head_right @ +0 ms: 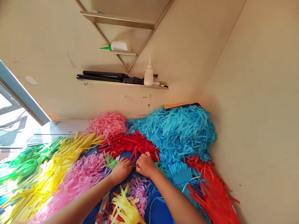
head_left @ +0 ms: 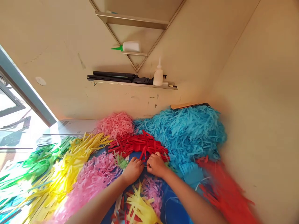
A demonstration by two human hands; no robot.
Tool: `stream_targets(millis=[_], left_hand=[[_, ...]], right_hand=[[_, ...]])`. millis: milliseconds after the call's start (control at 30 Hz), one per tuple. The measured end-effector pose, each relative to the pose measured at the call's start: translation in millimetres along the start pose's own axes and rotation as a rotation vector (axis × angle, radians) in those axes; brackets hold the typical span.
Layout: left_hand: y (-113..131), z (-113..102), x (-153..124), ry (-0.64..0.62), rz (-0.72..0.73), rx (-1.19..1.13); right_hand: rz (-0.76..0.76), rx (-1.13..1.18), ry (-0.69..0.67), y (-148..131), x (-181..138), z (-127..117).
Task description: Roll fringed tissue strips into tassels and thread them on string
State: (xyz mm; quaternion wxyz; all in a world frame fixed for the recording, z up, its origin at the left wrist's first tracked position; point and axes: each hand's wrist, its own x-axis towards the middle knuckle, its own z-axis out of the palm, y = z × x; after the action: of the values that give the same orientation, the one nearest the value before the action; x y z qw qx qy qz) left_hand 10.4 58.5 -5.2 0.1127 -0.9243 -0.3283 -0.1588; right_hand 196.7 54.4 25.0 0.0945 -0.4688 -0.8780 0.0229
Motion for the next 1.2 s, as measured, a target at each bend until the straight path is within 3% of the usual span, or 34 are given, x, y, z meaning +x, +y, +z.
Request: stream_targets(millis=[100, 167, 267, 333, 400, 567, 700, 833, 967, 1033, 1100, 1200], left_hand=[[1, -29, -3, 0.044, 0.003, -0.011], [7, -59, -6, 0.110, 0.020, -0.048], [24, -109, -5, 0.293, 0.075, -0.143], [38, -137, -2, 0.356, 0.078, -0.180], [52, -156, -1, 0.390, 0.050, -0.241], [88, -164, -10, 0.487, -0.133, -0.508], [119, -155, -18, 0.558, -0.333, -0.644], [135, -152, -24, 0.536, -0.363, -0.788], [131, -148, -30, 0.467, -0.350, -0.915], [125, -144, -32, 0.440, -0.423, -0.963], [118, -142, -34, 0.423, -0.623, -1.080], [106, -144, -34, 0.435, -1.019, -1.506]], right_hand=[[0.065, 0.077, 0.078, -11, -15, -32], [0.113, 0.285, 0.122, -17, -27, -59], [0.163, 0.893, -0.055, -26, -41, -92], [0.200, 1.287, -0.185, -33, -50, -101], [0.255, 1.558, -0.157, -42, -60, -101], [0.319, 1.894, 0.161, -73, -93, -84], [0.437, 2.106, 0.248, -92, -109, -77], [0.438, 2.126, 0.365, -103, -116, -75], [0.397, 2.138, 0.431, -117, -118, -72], [0.383, 2.051, 0.483, -114, -114, -70], [0.394, 1.804, 0.461, -96, -102, -67], [0.563, 1.071, 0.275, -39, -72, -58]])
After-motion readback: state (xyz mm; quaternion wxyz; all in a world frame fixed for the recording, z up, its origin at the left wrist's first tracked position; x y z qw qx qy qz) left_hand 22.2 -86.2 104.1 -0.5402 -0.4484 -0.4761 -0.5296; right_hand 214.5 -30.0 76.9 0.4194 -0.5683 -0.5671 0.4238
